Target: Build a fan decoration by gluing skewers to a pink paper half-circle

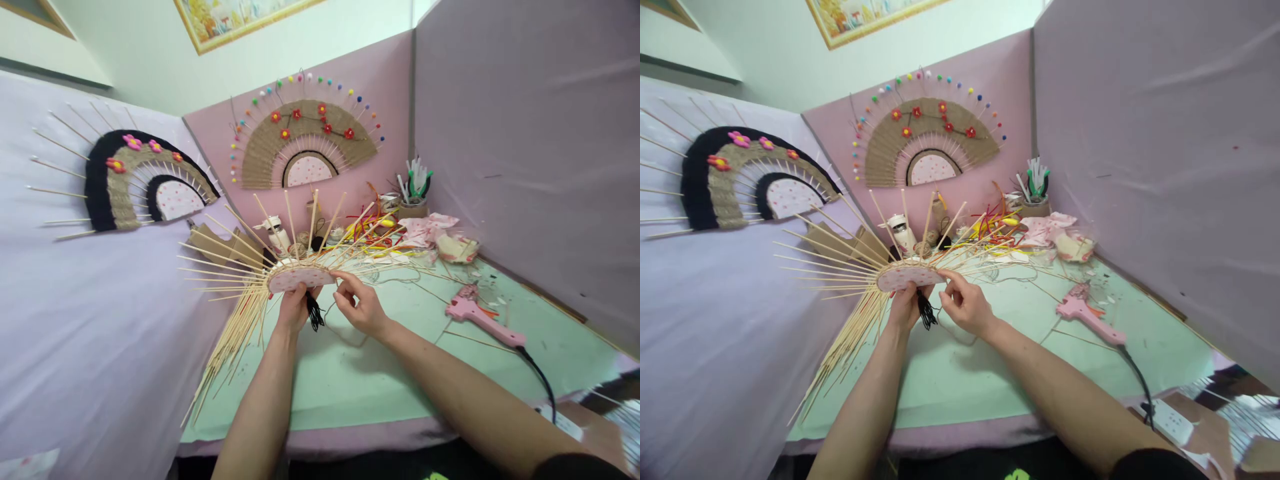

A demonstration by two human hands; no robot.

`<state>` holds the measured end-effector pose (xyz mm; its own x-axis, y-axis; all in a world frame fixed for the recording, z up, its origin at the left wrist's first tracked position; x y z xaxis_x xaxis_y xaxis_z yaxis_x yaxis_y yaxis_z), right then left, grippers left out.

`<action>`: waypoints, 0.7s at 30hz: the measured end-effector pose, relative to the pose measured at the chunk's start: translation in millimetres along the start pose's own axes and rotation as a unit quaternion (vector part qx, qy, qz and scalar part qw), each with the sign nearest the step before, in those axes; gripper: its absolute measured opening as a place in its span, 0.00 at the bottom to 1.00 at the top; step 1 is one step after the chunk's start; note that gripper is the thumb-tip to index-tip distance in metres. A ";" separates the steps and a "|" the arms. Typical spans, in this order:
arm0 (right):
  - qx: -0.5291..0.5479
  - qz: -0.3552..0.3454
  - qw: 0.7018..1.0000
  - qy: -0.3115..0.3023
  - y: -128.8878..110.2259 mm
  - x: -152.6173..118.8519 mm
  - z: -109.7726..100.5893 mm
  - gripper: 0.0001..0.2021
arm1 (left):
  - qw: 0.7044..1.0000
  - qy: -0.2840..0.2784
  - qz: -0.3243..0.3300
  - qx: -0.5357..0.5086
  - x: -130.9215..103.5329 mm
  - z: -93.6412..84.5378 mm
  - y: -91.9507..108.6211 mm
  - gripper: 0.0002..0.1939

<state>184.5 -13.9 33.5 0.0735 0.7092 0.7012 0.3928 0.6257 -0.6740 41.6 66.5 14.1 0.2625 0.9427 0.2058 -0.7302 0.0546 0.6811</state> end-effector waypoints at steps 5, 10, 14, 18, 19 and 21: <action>0.007 -0.011 1.000 0.018 -2.7 -1.3 -0.6 0.18 | 1.000 -0.003 -0.007 -0.012 -0.2 1.9 -2.2 0.23; -0.028 -0.018 0.998 0.052 -4.6 -5.1 -4.6 0.19 | 0.999 0.001 0.003 -0.034 0.6 -1.4 -0.1 0.19; -0.056 -0.015 0.998 0.027 -4.0 -4.4 -1.6 0.20 | 0.999 0.004 0.002 -0.041 0.8 -2.2 -0.1 0.18; -0.068 -0.001 0.998 0.019 -3.0 -4.3 -0.2 0.20 | 0.999 -0.006 -0.004 -0.041 0.1 0.9 -1.9 0.18; -0.070 0.002 0.997 0.018 -2.9 -4.4 0.0 0.20 | 0.999 -0.007 -0.004 -0.039 0.0 1.0 -2.1 0.17; -0.071 0.008 0.997 0.017 -3.1 -4.2 0.2 0.19 | 0.999 -0.010 -0.004 -0.039 0.1 0.8 -2.4 0.17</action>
<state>182.9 -18.8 32.6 0.1105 0.7060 0.6996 0.5173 0.5602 -0.6470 43.9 66.2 13.0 0.2800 0.9357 0.2144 -0.7752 0.0887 0.6255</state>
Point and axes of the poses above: each hand's wrist, its own x-axis towards the middle knuckle, its own z-axis out of the palm, y = z × x, the point moved 6 cm from there along x, towards the middle knuckle, and after that the axes turned 9 degrees about -x, right-handed, at the moved point
